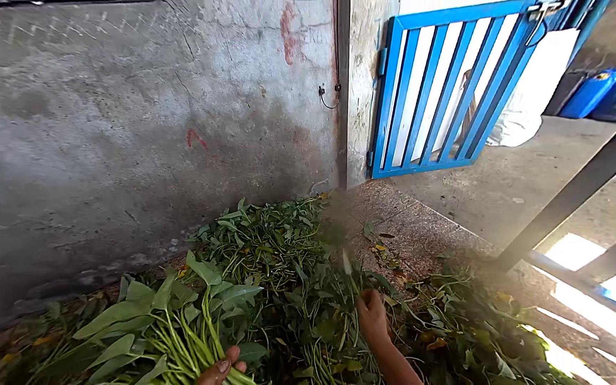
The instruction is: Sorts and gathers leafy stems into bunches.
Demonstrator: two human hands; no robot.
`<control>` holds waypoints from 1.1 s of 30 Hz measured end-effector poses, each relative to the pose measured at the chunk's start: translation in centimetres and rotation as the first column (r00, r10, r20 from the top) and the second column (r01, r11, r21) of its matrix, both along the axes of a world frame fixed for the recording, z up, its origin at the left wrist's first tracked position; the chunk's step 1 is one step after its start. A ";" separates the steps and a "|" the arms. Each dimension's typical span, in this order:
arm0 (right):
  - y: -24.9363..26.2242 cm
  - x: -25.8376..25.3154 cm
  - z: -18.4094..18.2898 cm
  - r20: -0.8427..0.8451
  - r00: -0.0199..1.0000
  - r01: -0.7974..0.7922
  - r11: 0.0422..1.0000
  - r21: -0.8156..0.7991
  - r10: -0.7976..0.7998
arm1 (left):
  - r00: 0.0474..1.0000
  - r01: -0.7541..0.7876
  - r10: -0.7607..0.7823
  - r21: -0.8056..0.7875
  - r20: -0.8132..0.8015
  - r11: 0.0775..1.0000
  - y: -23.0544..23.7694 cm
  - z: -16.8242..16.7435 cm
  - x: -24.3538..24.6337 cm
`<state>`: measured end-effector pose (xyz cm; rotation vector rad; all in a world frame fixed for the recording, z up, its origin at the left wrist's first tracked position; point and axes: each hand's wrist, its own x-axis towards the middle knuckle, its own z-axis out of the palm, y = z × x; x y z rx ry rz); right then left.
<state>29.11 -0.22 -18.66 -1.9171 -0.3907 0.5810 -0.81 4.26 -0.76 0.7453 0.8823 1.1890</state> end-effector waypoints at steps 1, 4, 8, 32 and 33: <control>-0.2 -0.6 0.1 -0.104 0.994 -0.027 0.999 -0.028 0.024 | 1.000 -0.021 0.021 -0.003 -0.019 1.000 -0.1 0.2 0.0; -0.9 -3.1 1.6 -0.310 0.951 0.047 0.992 0.115 -0.009 | 0.996 -0.071 0.070 -0.020 -0.055 0.997 -0.4 0.5 0.3; -3.5 -8.0 6.3 -0.452 0.876 0.115 0.837 0.534 0.168 | 0.993 -0.096 0.094 -0.028 -0.076 0.995 -0.5 -0.2 0.3; -6.7 -18.9 10.5 0.477 0.808 -0.506 0.822 0.262 0.346 | 0.962 -0.075 0.066 -0.024 -0.264 0.997 -6.2 9.3 0.8; -6.7 -19.0 10.5 0.492 0.797 -0.515 0.819 0.253 0.350 | 0.987 -0.106 0.125 0.168 -0.104 0.980 -4.8 4.5 0.7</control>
